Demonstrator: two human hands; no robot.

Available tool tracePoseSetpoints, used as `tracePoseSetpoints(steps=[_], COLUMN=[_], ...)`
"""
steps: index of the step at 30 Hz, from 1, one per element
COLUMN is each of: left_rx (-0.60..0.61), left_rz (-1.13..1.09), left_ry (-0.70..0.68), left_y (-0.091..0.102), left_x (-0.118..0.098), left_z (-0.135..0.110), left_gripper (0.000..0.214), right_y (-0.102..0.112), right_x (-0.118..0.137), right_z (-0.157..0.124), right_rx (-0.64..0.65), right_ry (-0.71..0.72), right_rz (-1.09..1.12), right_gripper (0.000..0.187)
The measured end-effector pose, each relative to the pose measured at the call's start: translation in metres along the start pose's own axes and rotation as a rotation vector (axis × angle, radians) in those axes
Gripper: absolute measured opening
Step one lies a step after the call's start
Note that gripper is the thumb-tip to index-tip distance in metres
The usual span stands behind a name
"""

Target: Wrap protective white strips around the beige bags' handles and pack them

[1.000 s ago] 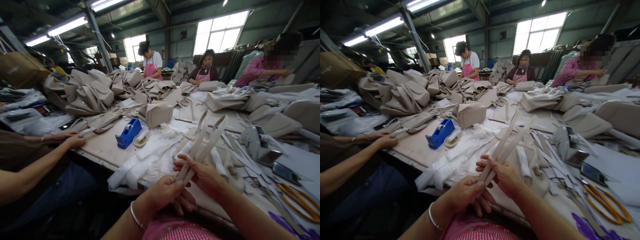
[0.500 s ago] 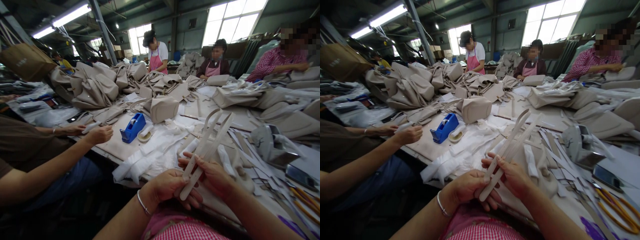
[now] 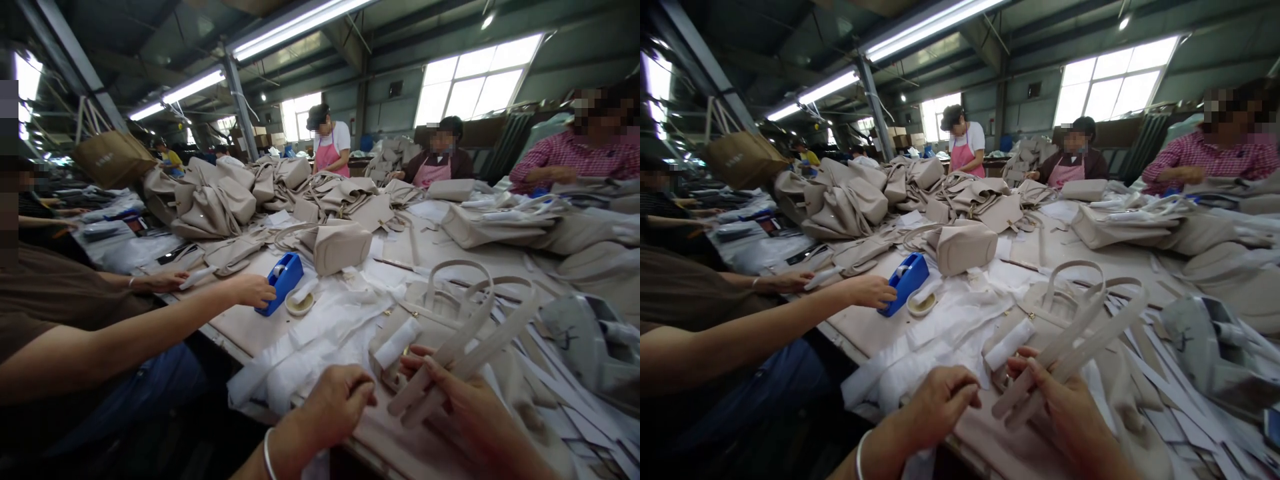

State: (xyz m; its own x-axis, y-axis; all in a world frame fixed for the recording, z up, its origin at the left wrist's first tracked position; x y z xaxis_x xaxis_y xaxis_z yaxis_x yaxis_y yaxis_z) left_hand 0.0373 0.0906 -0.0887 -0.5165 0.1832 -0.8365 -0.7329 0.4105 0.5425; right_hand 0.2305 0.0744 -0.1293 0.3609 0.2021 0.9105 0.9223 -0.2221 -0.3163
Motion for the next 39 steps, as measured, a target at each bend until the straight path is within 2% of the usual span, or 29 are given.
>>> tracePoseSetpoints(steps=[3, 5, 7, 9, 11, 13, 17, 20, 22, 25, 29, 32, 34, 36, 39], left_rx=[-0.333, -0.44, -0.444, -0.41, -0.37, -0.328, -0.323, -0.385, -0.404, -0.392, -0.392, -0.382, -0.341, -0.298, -0.268], left_rz=[0.298, 0.462, 0.511, 0.482, 0.428, 0.352, 0.209, 0.217, 0.262, 0.325, 0.349, 0.283, 0.192, 0.067, -0.17], left_ry=[-0.019, 0.031, 0.115, 0.177, 0.198, 0.189, 0.2, 0.203, 0.191, 0.174, 0.216, 0.302, 0.346, 0.353, 0.318], left_y=[0.054, 0.071, 0.075, 0.071, 0.067, 0.07, 0.098, 0.117, 0.116, 0.096, 0.067, 0.056, 0.055, 0.059, 0.077], left_x=[0.02, 0.036, 0.053, 0.064, 0.067, 0.065, 0.064, 0.065, 0.064, 0.059, 0.053, 0.058, 0.063, 0.065, 0.059], left_z=[0.023, 0.039, 0.055, 0.069, 0.077, 0.081, 0.073, 0.065, 0.067, 0.086, 0.13, 0.164, 0.179, 0.184, 0.172], left_gripper=[0.023, 0.026, 0.028, 0.018, 0.007, 0.013, 0.033, 0.034, 0.027, 0.025, 0.043, 0.038, 0.025, 0.023, 0.027], right_y=[0.009, 0.012, 0.011, 0.009, 0.008, 0.008, 0.008, 0.008, 0.008, 0.009, 0.009, 0.01, 0.01, 0.01, 0.011], right_x=[-0.024, -0.04, -0.05, -0.052, -0.05, -0.048, -0.048, -0.05, -0.051, -0.054, -0.058, -0.058, -0.058, -0.058, -0.058], right_z=[0.007, 0.01, 0.013, 0.014, 0.015, 0.014, 0.014, 0.014, 0.015, 0.017, 0.018, 0.018, 0.017, 0.017, 0.018], right_rx=[-0.008, -0.032, -0.046, -0.036, -0.016, -0.003, 0.029, 0.046, 0.05, 0.061, 0.088, 0.069, 0.059, 0.053, 0.044], right_ry=[-0.102, -0.143, -0.153, -0.155, -0.161, -0.166, -0.187, -0.194, -0.186, -0.18, -0.154, -0.138, -0.137, -0.134, -0.121], right_rz=[0.067, 0.163, 0.248, 0.275, 0.261, 0.25, 0.251, 0.249, 0.243, 0.224, 0.25, 0.248, 0.237, 0.226, 0.219], right_gripper=[0.059, 0.059, 0.057, 0.056, 0.056, 0.055, 0.056, 0.06, 0.062, 0.064, 0.062, 0.064, 0.066, 0.066, 0.063])
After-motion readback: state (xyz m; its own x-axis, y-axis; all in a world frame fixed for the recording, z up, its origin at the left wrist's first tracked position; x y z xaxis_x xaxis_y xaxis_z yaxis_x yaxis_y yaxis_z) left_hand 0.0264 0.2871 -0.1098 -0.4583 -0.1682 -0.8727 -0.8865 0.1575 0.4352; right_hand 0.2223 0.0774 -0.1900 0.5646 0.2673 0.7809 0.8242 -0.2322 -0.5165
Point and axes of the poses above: each hand's wrist, its own z-axis towards the middle knuckle, its own y-axis out of the back of the hand, x = y × z, the point moved 9 cm from there along z, towards the middle knuckle, and after that the axes turned 6 degrees about y, right-handed, at the moved point
